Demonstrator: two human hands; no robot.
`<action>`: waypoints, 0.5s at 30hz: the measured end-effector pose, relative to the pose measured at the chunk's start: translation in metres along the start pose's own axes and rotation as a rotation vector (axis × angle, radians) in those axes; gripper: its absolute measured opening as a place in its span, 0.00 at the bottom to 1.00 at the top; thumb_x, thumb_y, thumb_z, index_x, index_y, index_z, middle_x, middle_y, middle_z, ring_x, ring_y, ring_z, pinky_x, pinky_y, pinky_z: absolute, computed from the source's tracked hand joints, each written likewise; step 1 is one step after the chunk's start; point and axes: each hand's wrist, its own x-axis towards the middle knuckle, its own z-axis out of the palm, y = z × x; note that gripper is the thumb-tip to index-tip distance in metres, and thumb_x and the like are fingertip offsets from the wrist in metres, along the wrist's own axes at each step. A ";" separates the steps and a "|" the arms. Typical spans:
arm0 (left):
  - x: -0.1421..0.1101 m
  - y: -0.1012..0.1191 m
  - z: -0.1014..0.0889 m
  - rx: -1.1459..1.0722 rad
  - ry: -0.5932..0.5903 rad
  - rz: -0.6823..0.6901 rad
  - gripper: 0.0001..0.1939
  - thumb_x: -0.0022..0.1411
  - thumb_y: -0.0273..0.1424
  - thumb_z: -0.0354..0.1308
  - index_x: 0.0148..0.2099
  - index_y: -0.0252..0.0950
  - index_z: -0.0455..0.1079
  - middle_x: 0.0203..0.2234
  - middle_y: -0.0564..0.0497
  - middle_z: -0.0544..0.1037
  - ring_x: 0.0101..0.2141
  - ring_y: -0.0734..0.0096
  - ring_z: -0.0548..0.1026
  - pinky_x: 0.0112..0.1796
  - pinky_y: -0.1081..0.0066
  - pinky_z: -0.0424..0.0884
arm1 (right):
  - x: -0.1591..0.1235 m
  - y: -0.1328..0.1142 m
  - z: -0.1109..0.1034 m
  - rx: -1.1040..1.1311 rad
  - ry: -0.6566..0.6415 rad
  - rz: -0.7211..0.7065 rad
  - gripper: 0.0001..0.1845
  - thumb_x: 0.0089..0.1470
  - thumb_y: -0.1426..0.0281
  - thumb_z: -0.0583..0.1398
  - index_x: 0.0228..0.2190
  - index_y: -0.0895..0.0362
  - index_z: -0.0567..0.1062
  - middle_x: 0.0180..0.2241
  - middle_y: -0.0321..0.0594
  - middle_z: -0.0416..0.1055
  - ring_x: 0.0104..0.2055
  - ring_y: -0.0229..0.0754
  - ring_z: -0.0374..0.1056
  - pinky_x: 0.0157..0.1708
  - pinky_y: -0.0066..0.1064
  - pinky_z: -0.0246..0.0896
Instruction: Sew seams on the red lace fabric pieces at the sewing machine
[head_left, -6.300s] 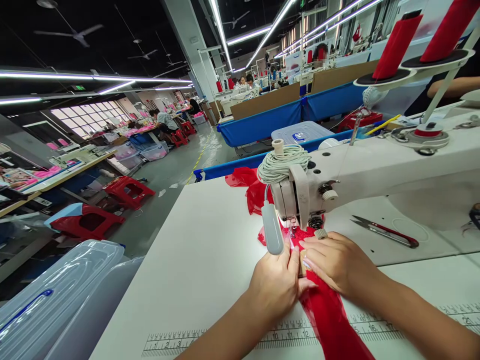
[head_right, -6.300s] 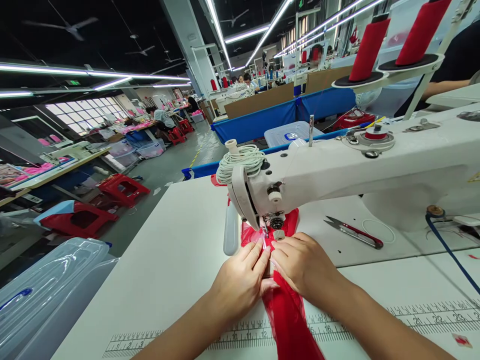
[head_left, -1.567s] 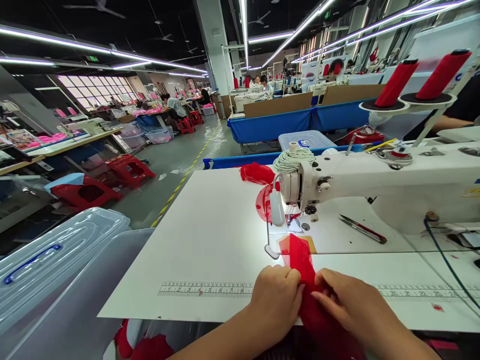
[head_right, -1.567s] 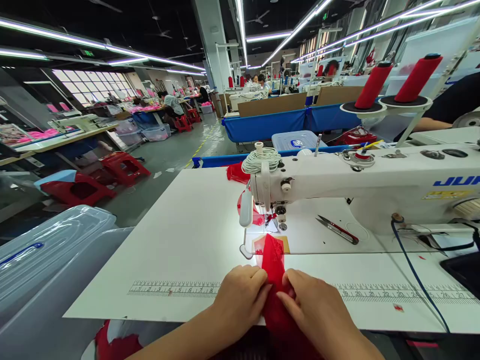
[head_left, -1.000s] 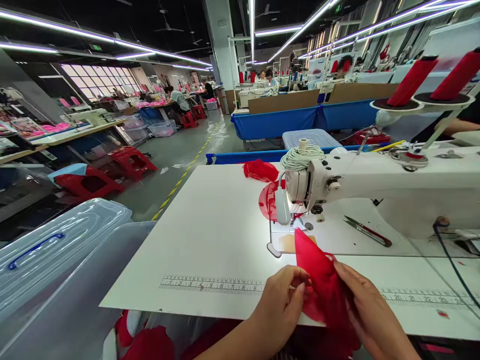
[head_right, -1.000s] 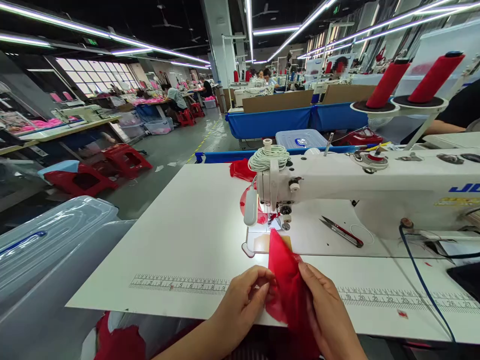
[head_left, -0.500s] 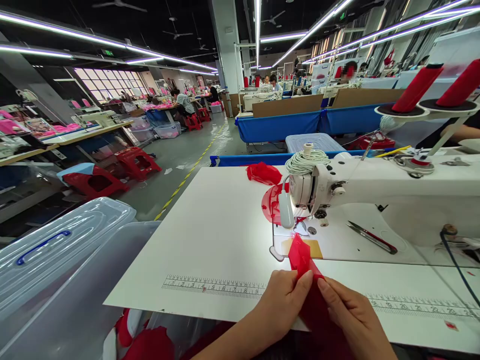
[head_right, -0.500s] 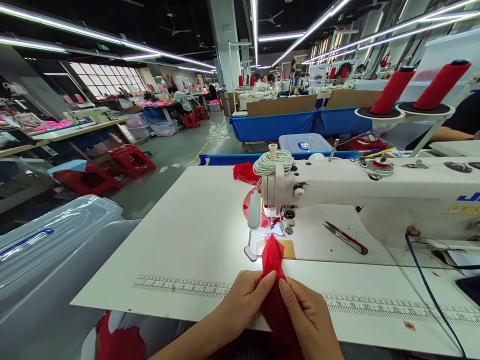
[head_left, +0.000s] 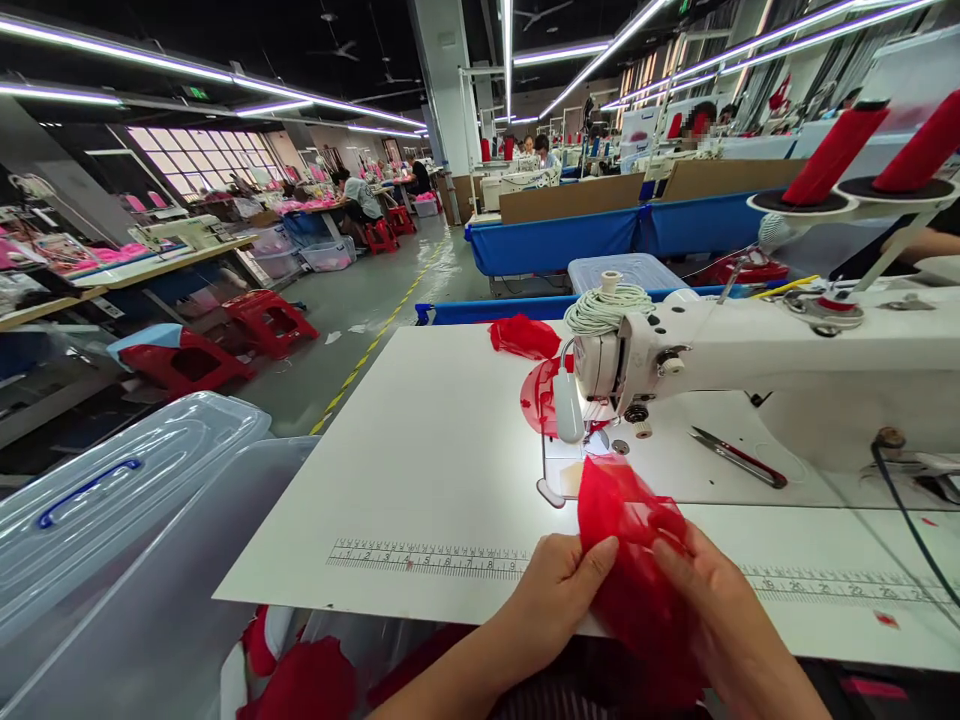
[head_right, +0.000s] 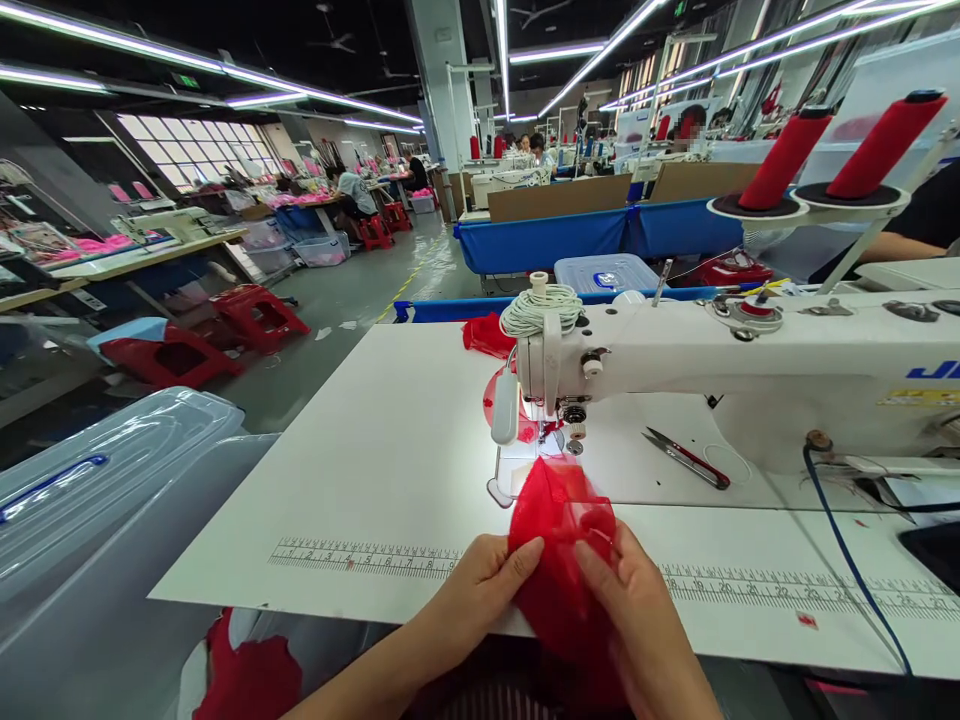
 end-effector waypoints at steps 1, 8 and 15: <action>0.000 0.002 0.001 -0.124 0.005 -0.004 0.30 0.57 0.58 0.55 0.24 0.34 0.63 0.18 0.55 0.64 0.23 0.75 0.63 0.28 0.73 0.63 | -0.001 -0.002 -0.002 -0.036 -0.013 -0.018 0.37 0.38 0.57 0.72 0.50 0.52 0.71 0.40 0.43 0.79 0.37 0.52 0.76 0.34 0.39 0.73; 0.009 0.016 0.007 -0.764 -0.018 -0.139 0.20 0.60 0.47 0.61 0.42 0.33 0.70 0.32 0.45 0.78 0.32 0.66 0.77 0.35 0.68 0.74 | 0.001 -0.016 -0.003 0.061 -0.088 0.064 0.29 0.45 0.57 0.69 0.49 0.51 0.73 0.42 0.41 0.79 0.41 0.49 0.75 0.39 0.35 0.71; 0.000 0.013 0.002 -0.236 -0.106 -0.269 0.29 0.58 0.56 0.55 0.33 0.31 0.70 0.21 0.48 0.74 0.22 0.68 0.74 0.28 0.68 0.72 | 0.011 -0.022 0.004 0.260 -0.349 0.506 0.23 0.42 0.53 0.68 0.31 0.60 0.79 0.32 0.47 0.79 0.43 0.53 0.74 0.46 0.41 0.68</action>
